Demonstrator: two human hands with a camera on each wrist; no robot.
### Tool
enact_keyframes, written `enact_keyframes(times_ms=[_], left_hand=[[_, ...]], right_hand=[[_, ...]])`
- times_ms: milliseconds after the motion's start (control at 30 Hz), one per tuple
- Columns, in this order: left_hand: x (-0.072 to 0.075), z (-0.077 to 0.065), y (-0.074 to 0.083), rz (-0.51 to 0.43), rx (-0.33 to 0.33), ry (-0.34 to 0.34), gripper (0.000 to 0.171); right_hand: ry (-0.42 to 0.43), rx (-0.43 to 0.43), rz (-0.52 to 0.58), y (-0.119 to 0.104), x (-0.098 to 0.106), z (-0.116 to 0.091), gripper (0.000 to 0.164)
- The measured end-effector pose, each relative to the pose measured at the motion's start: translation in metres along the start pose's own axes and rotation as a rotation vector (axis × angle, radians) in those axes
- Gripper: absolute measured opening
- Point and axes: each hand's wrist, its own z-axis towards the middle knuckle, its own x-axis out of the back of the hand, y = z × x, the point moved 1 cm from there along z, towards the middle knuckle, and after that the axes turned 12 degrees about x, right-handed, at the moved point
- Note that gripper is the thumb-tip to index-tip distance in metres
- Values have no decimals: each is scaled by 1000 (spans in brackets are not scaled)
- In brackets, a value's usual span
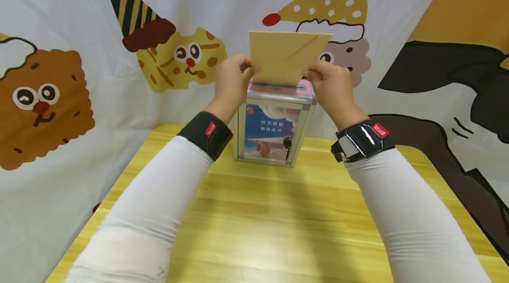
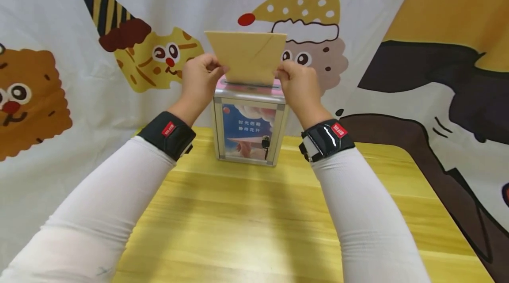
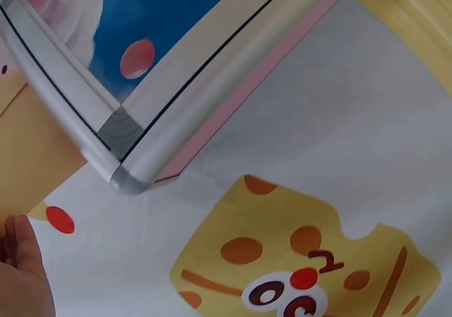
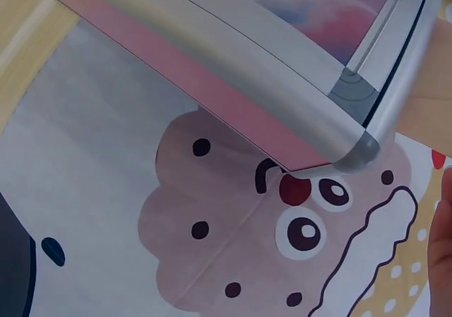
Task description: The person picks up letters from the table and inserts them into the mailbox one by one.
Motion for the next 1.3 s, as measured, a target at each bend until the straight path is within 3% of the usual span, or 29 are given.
enact_keyframes(times_ms=[133, 400, 667, 800, 1300], left_hand=[[-1, 3, 1, -35, 14, 6, 17], [2, 8, 4, 7, 1, 7, 17], [-3, 11, -3, 79, 44, -51, 17], [-4, 10, -7, 71, 55, -60, 16], [1, 10, 2, 20, -70, 53, 18]], right_hand=[[-16, -3, 0, 1, 0, 5, 15], [-91, -42, -16, 3, -3, 7, 16], [-134, -90, -52, 11, -14, 4, 16], [-149, -100, -71, 16, -20, 0, 15], [-180, -154, -119, 27, -34, -5, 13]])
